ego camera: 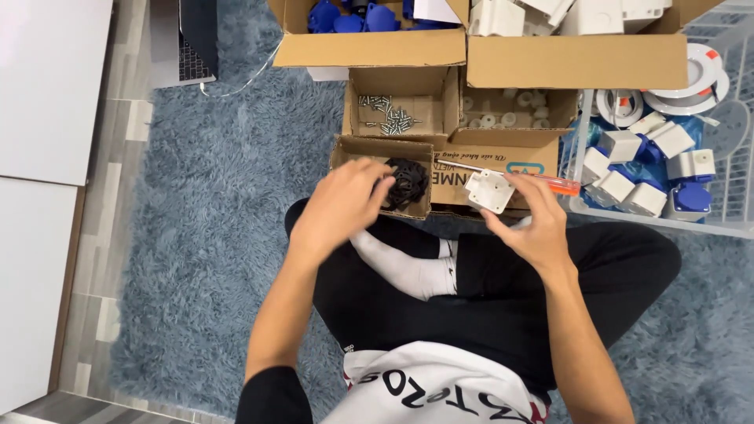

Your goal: The person sits on the floor and assembles electrical components. They pick up a blue plastic part and a white plastic housing, fit them together, and then use a screwdriver to tighten screws into the blue part to secure the assembly.

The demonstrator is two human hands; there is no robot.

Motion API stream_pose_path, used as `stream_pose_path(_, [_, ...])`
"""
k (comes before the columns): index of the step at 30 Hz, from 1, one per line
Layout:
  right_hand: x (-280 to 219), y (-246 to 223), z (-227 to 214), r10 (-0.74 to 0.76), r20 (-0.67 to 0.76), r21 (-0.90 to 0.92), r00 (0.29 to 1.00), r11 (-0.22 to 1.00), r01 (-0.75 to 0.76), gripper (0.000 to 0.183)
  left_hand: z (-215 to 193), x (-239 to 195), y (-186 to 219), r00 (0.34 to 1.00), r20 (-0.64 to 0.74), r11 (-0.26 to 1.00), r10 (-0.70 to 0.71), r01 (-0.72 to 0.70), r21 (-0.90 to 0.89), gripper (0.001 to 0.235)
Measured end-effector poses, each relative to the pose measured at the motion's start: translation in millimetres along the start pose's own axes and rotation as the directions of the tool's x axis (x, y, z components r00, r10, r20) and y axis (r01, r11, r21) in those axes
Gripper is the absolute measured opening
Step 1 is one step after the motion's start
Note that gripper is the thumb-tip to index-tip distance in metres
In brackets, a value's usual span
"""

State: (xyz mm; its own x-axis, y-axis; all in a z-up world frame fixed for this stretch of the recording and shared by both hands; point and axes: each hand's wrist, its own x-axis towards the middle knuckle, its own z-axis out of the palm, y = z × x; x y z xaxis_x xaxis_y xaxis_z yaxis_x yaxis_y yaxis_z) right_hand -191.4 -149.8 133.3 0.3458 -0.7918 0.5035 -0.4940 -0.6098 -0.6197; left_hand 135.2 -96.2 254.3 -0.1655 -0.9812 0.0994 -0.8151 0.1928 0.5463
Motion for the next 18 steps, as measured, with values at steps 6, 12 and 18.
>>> stream_pose_path(6, [1,-7,-8,-0.038,-0.061,0.016,0.997,0.999,0.039,0.057,47,46,-45,0.893,0.366,0.965,-0.262,0.242,0.100,0.034])
stream_pose_path(12, [-2,-5,-11,-0.057,-0.080,-0.026,0.995,0.998,0.055,0.058,60,56,-51,0.890,0.378,0.962,-0.254,0.192,0.194,0.024])
stream_pose_path(18, [-1,-14,-15,-0.041,-0.078,-0.005,0.996,0.999,0.041,0.059,60,49,-49,0.931,0.291,0.953,-0.219,0.141,0.267,0.021])
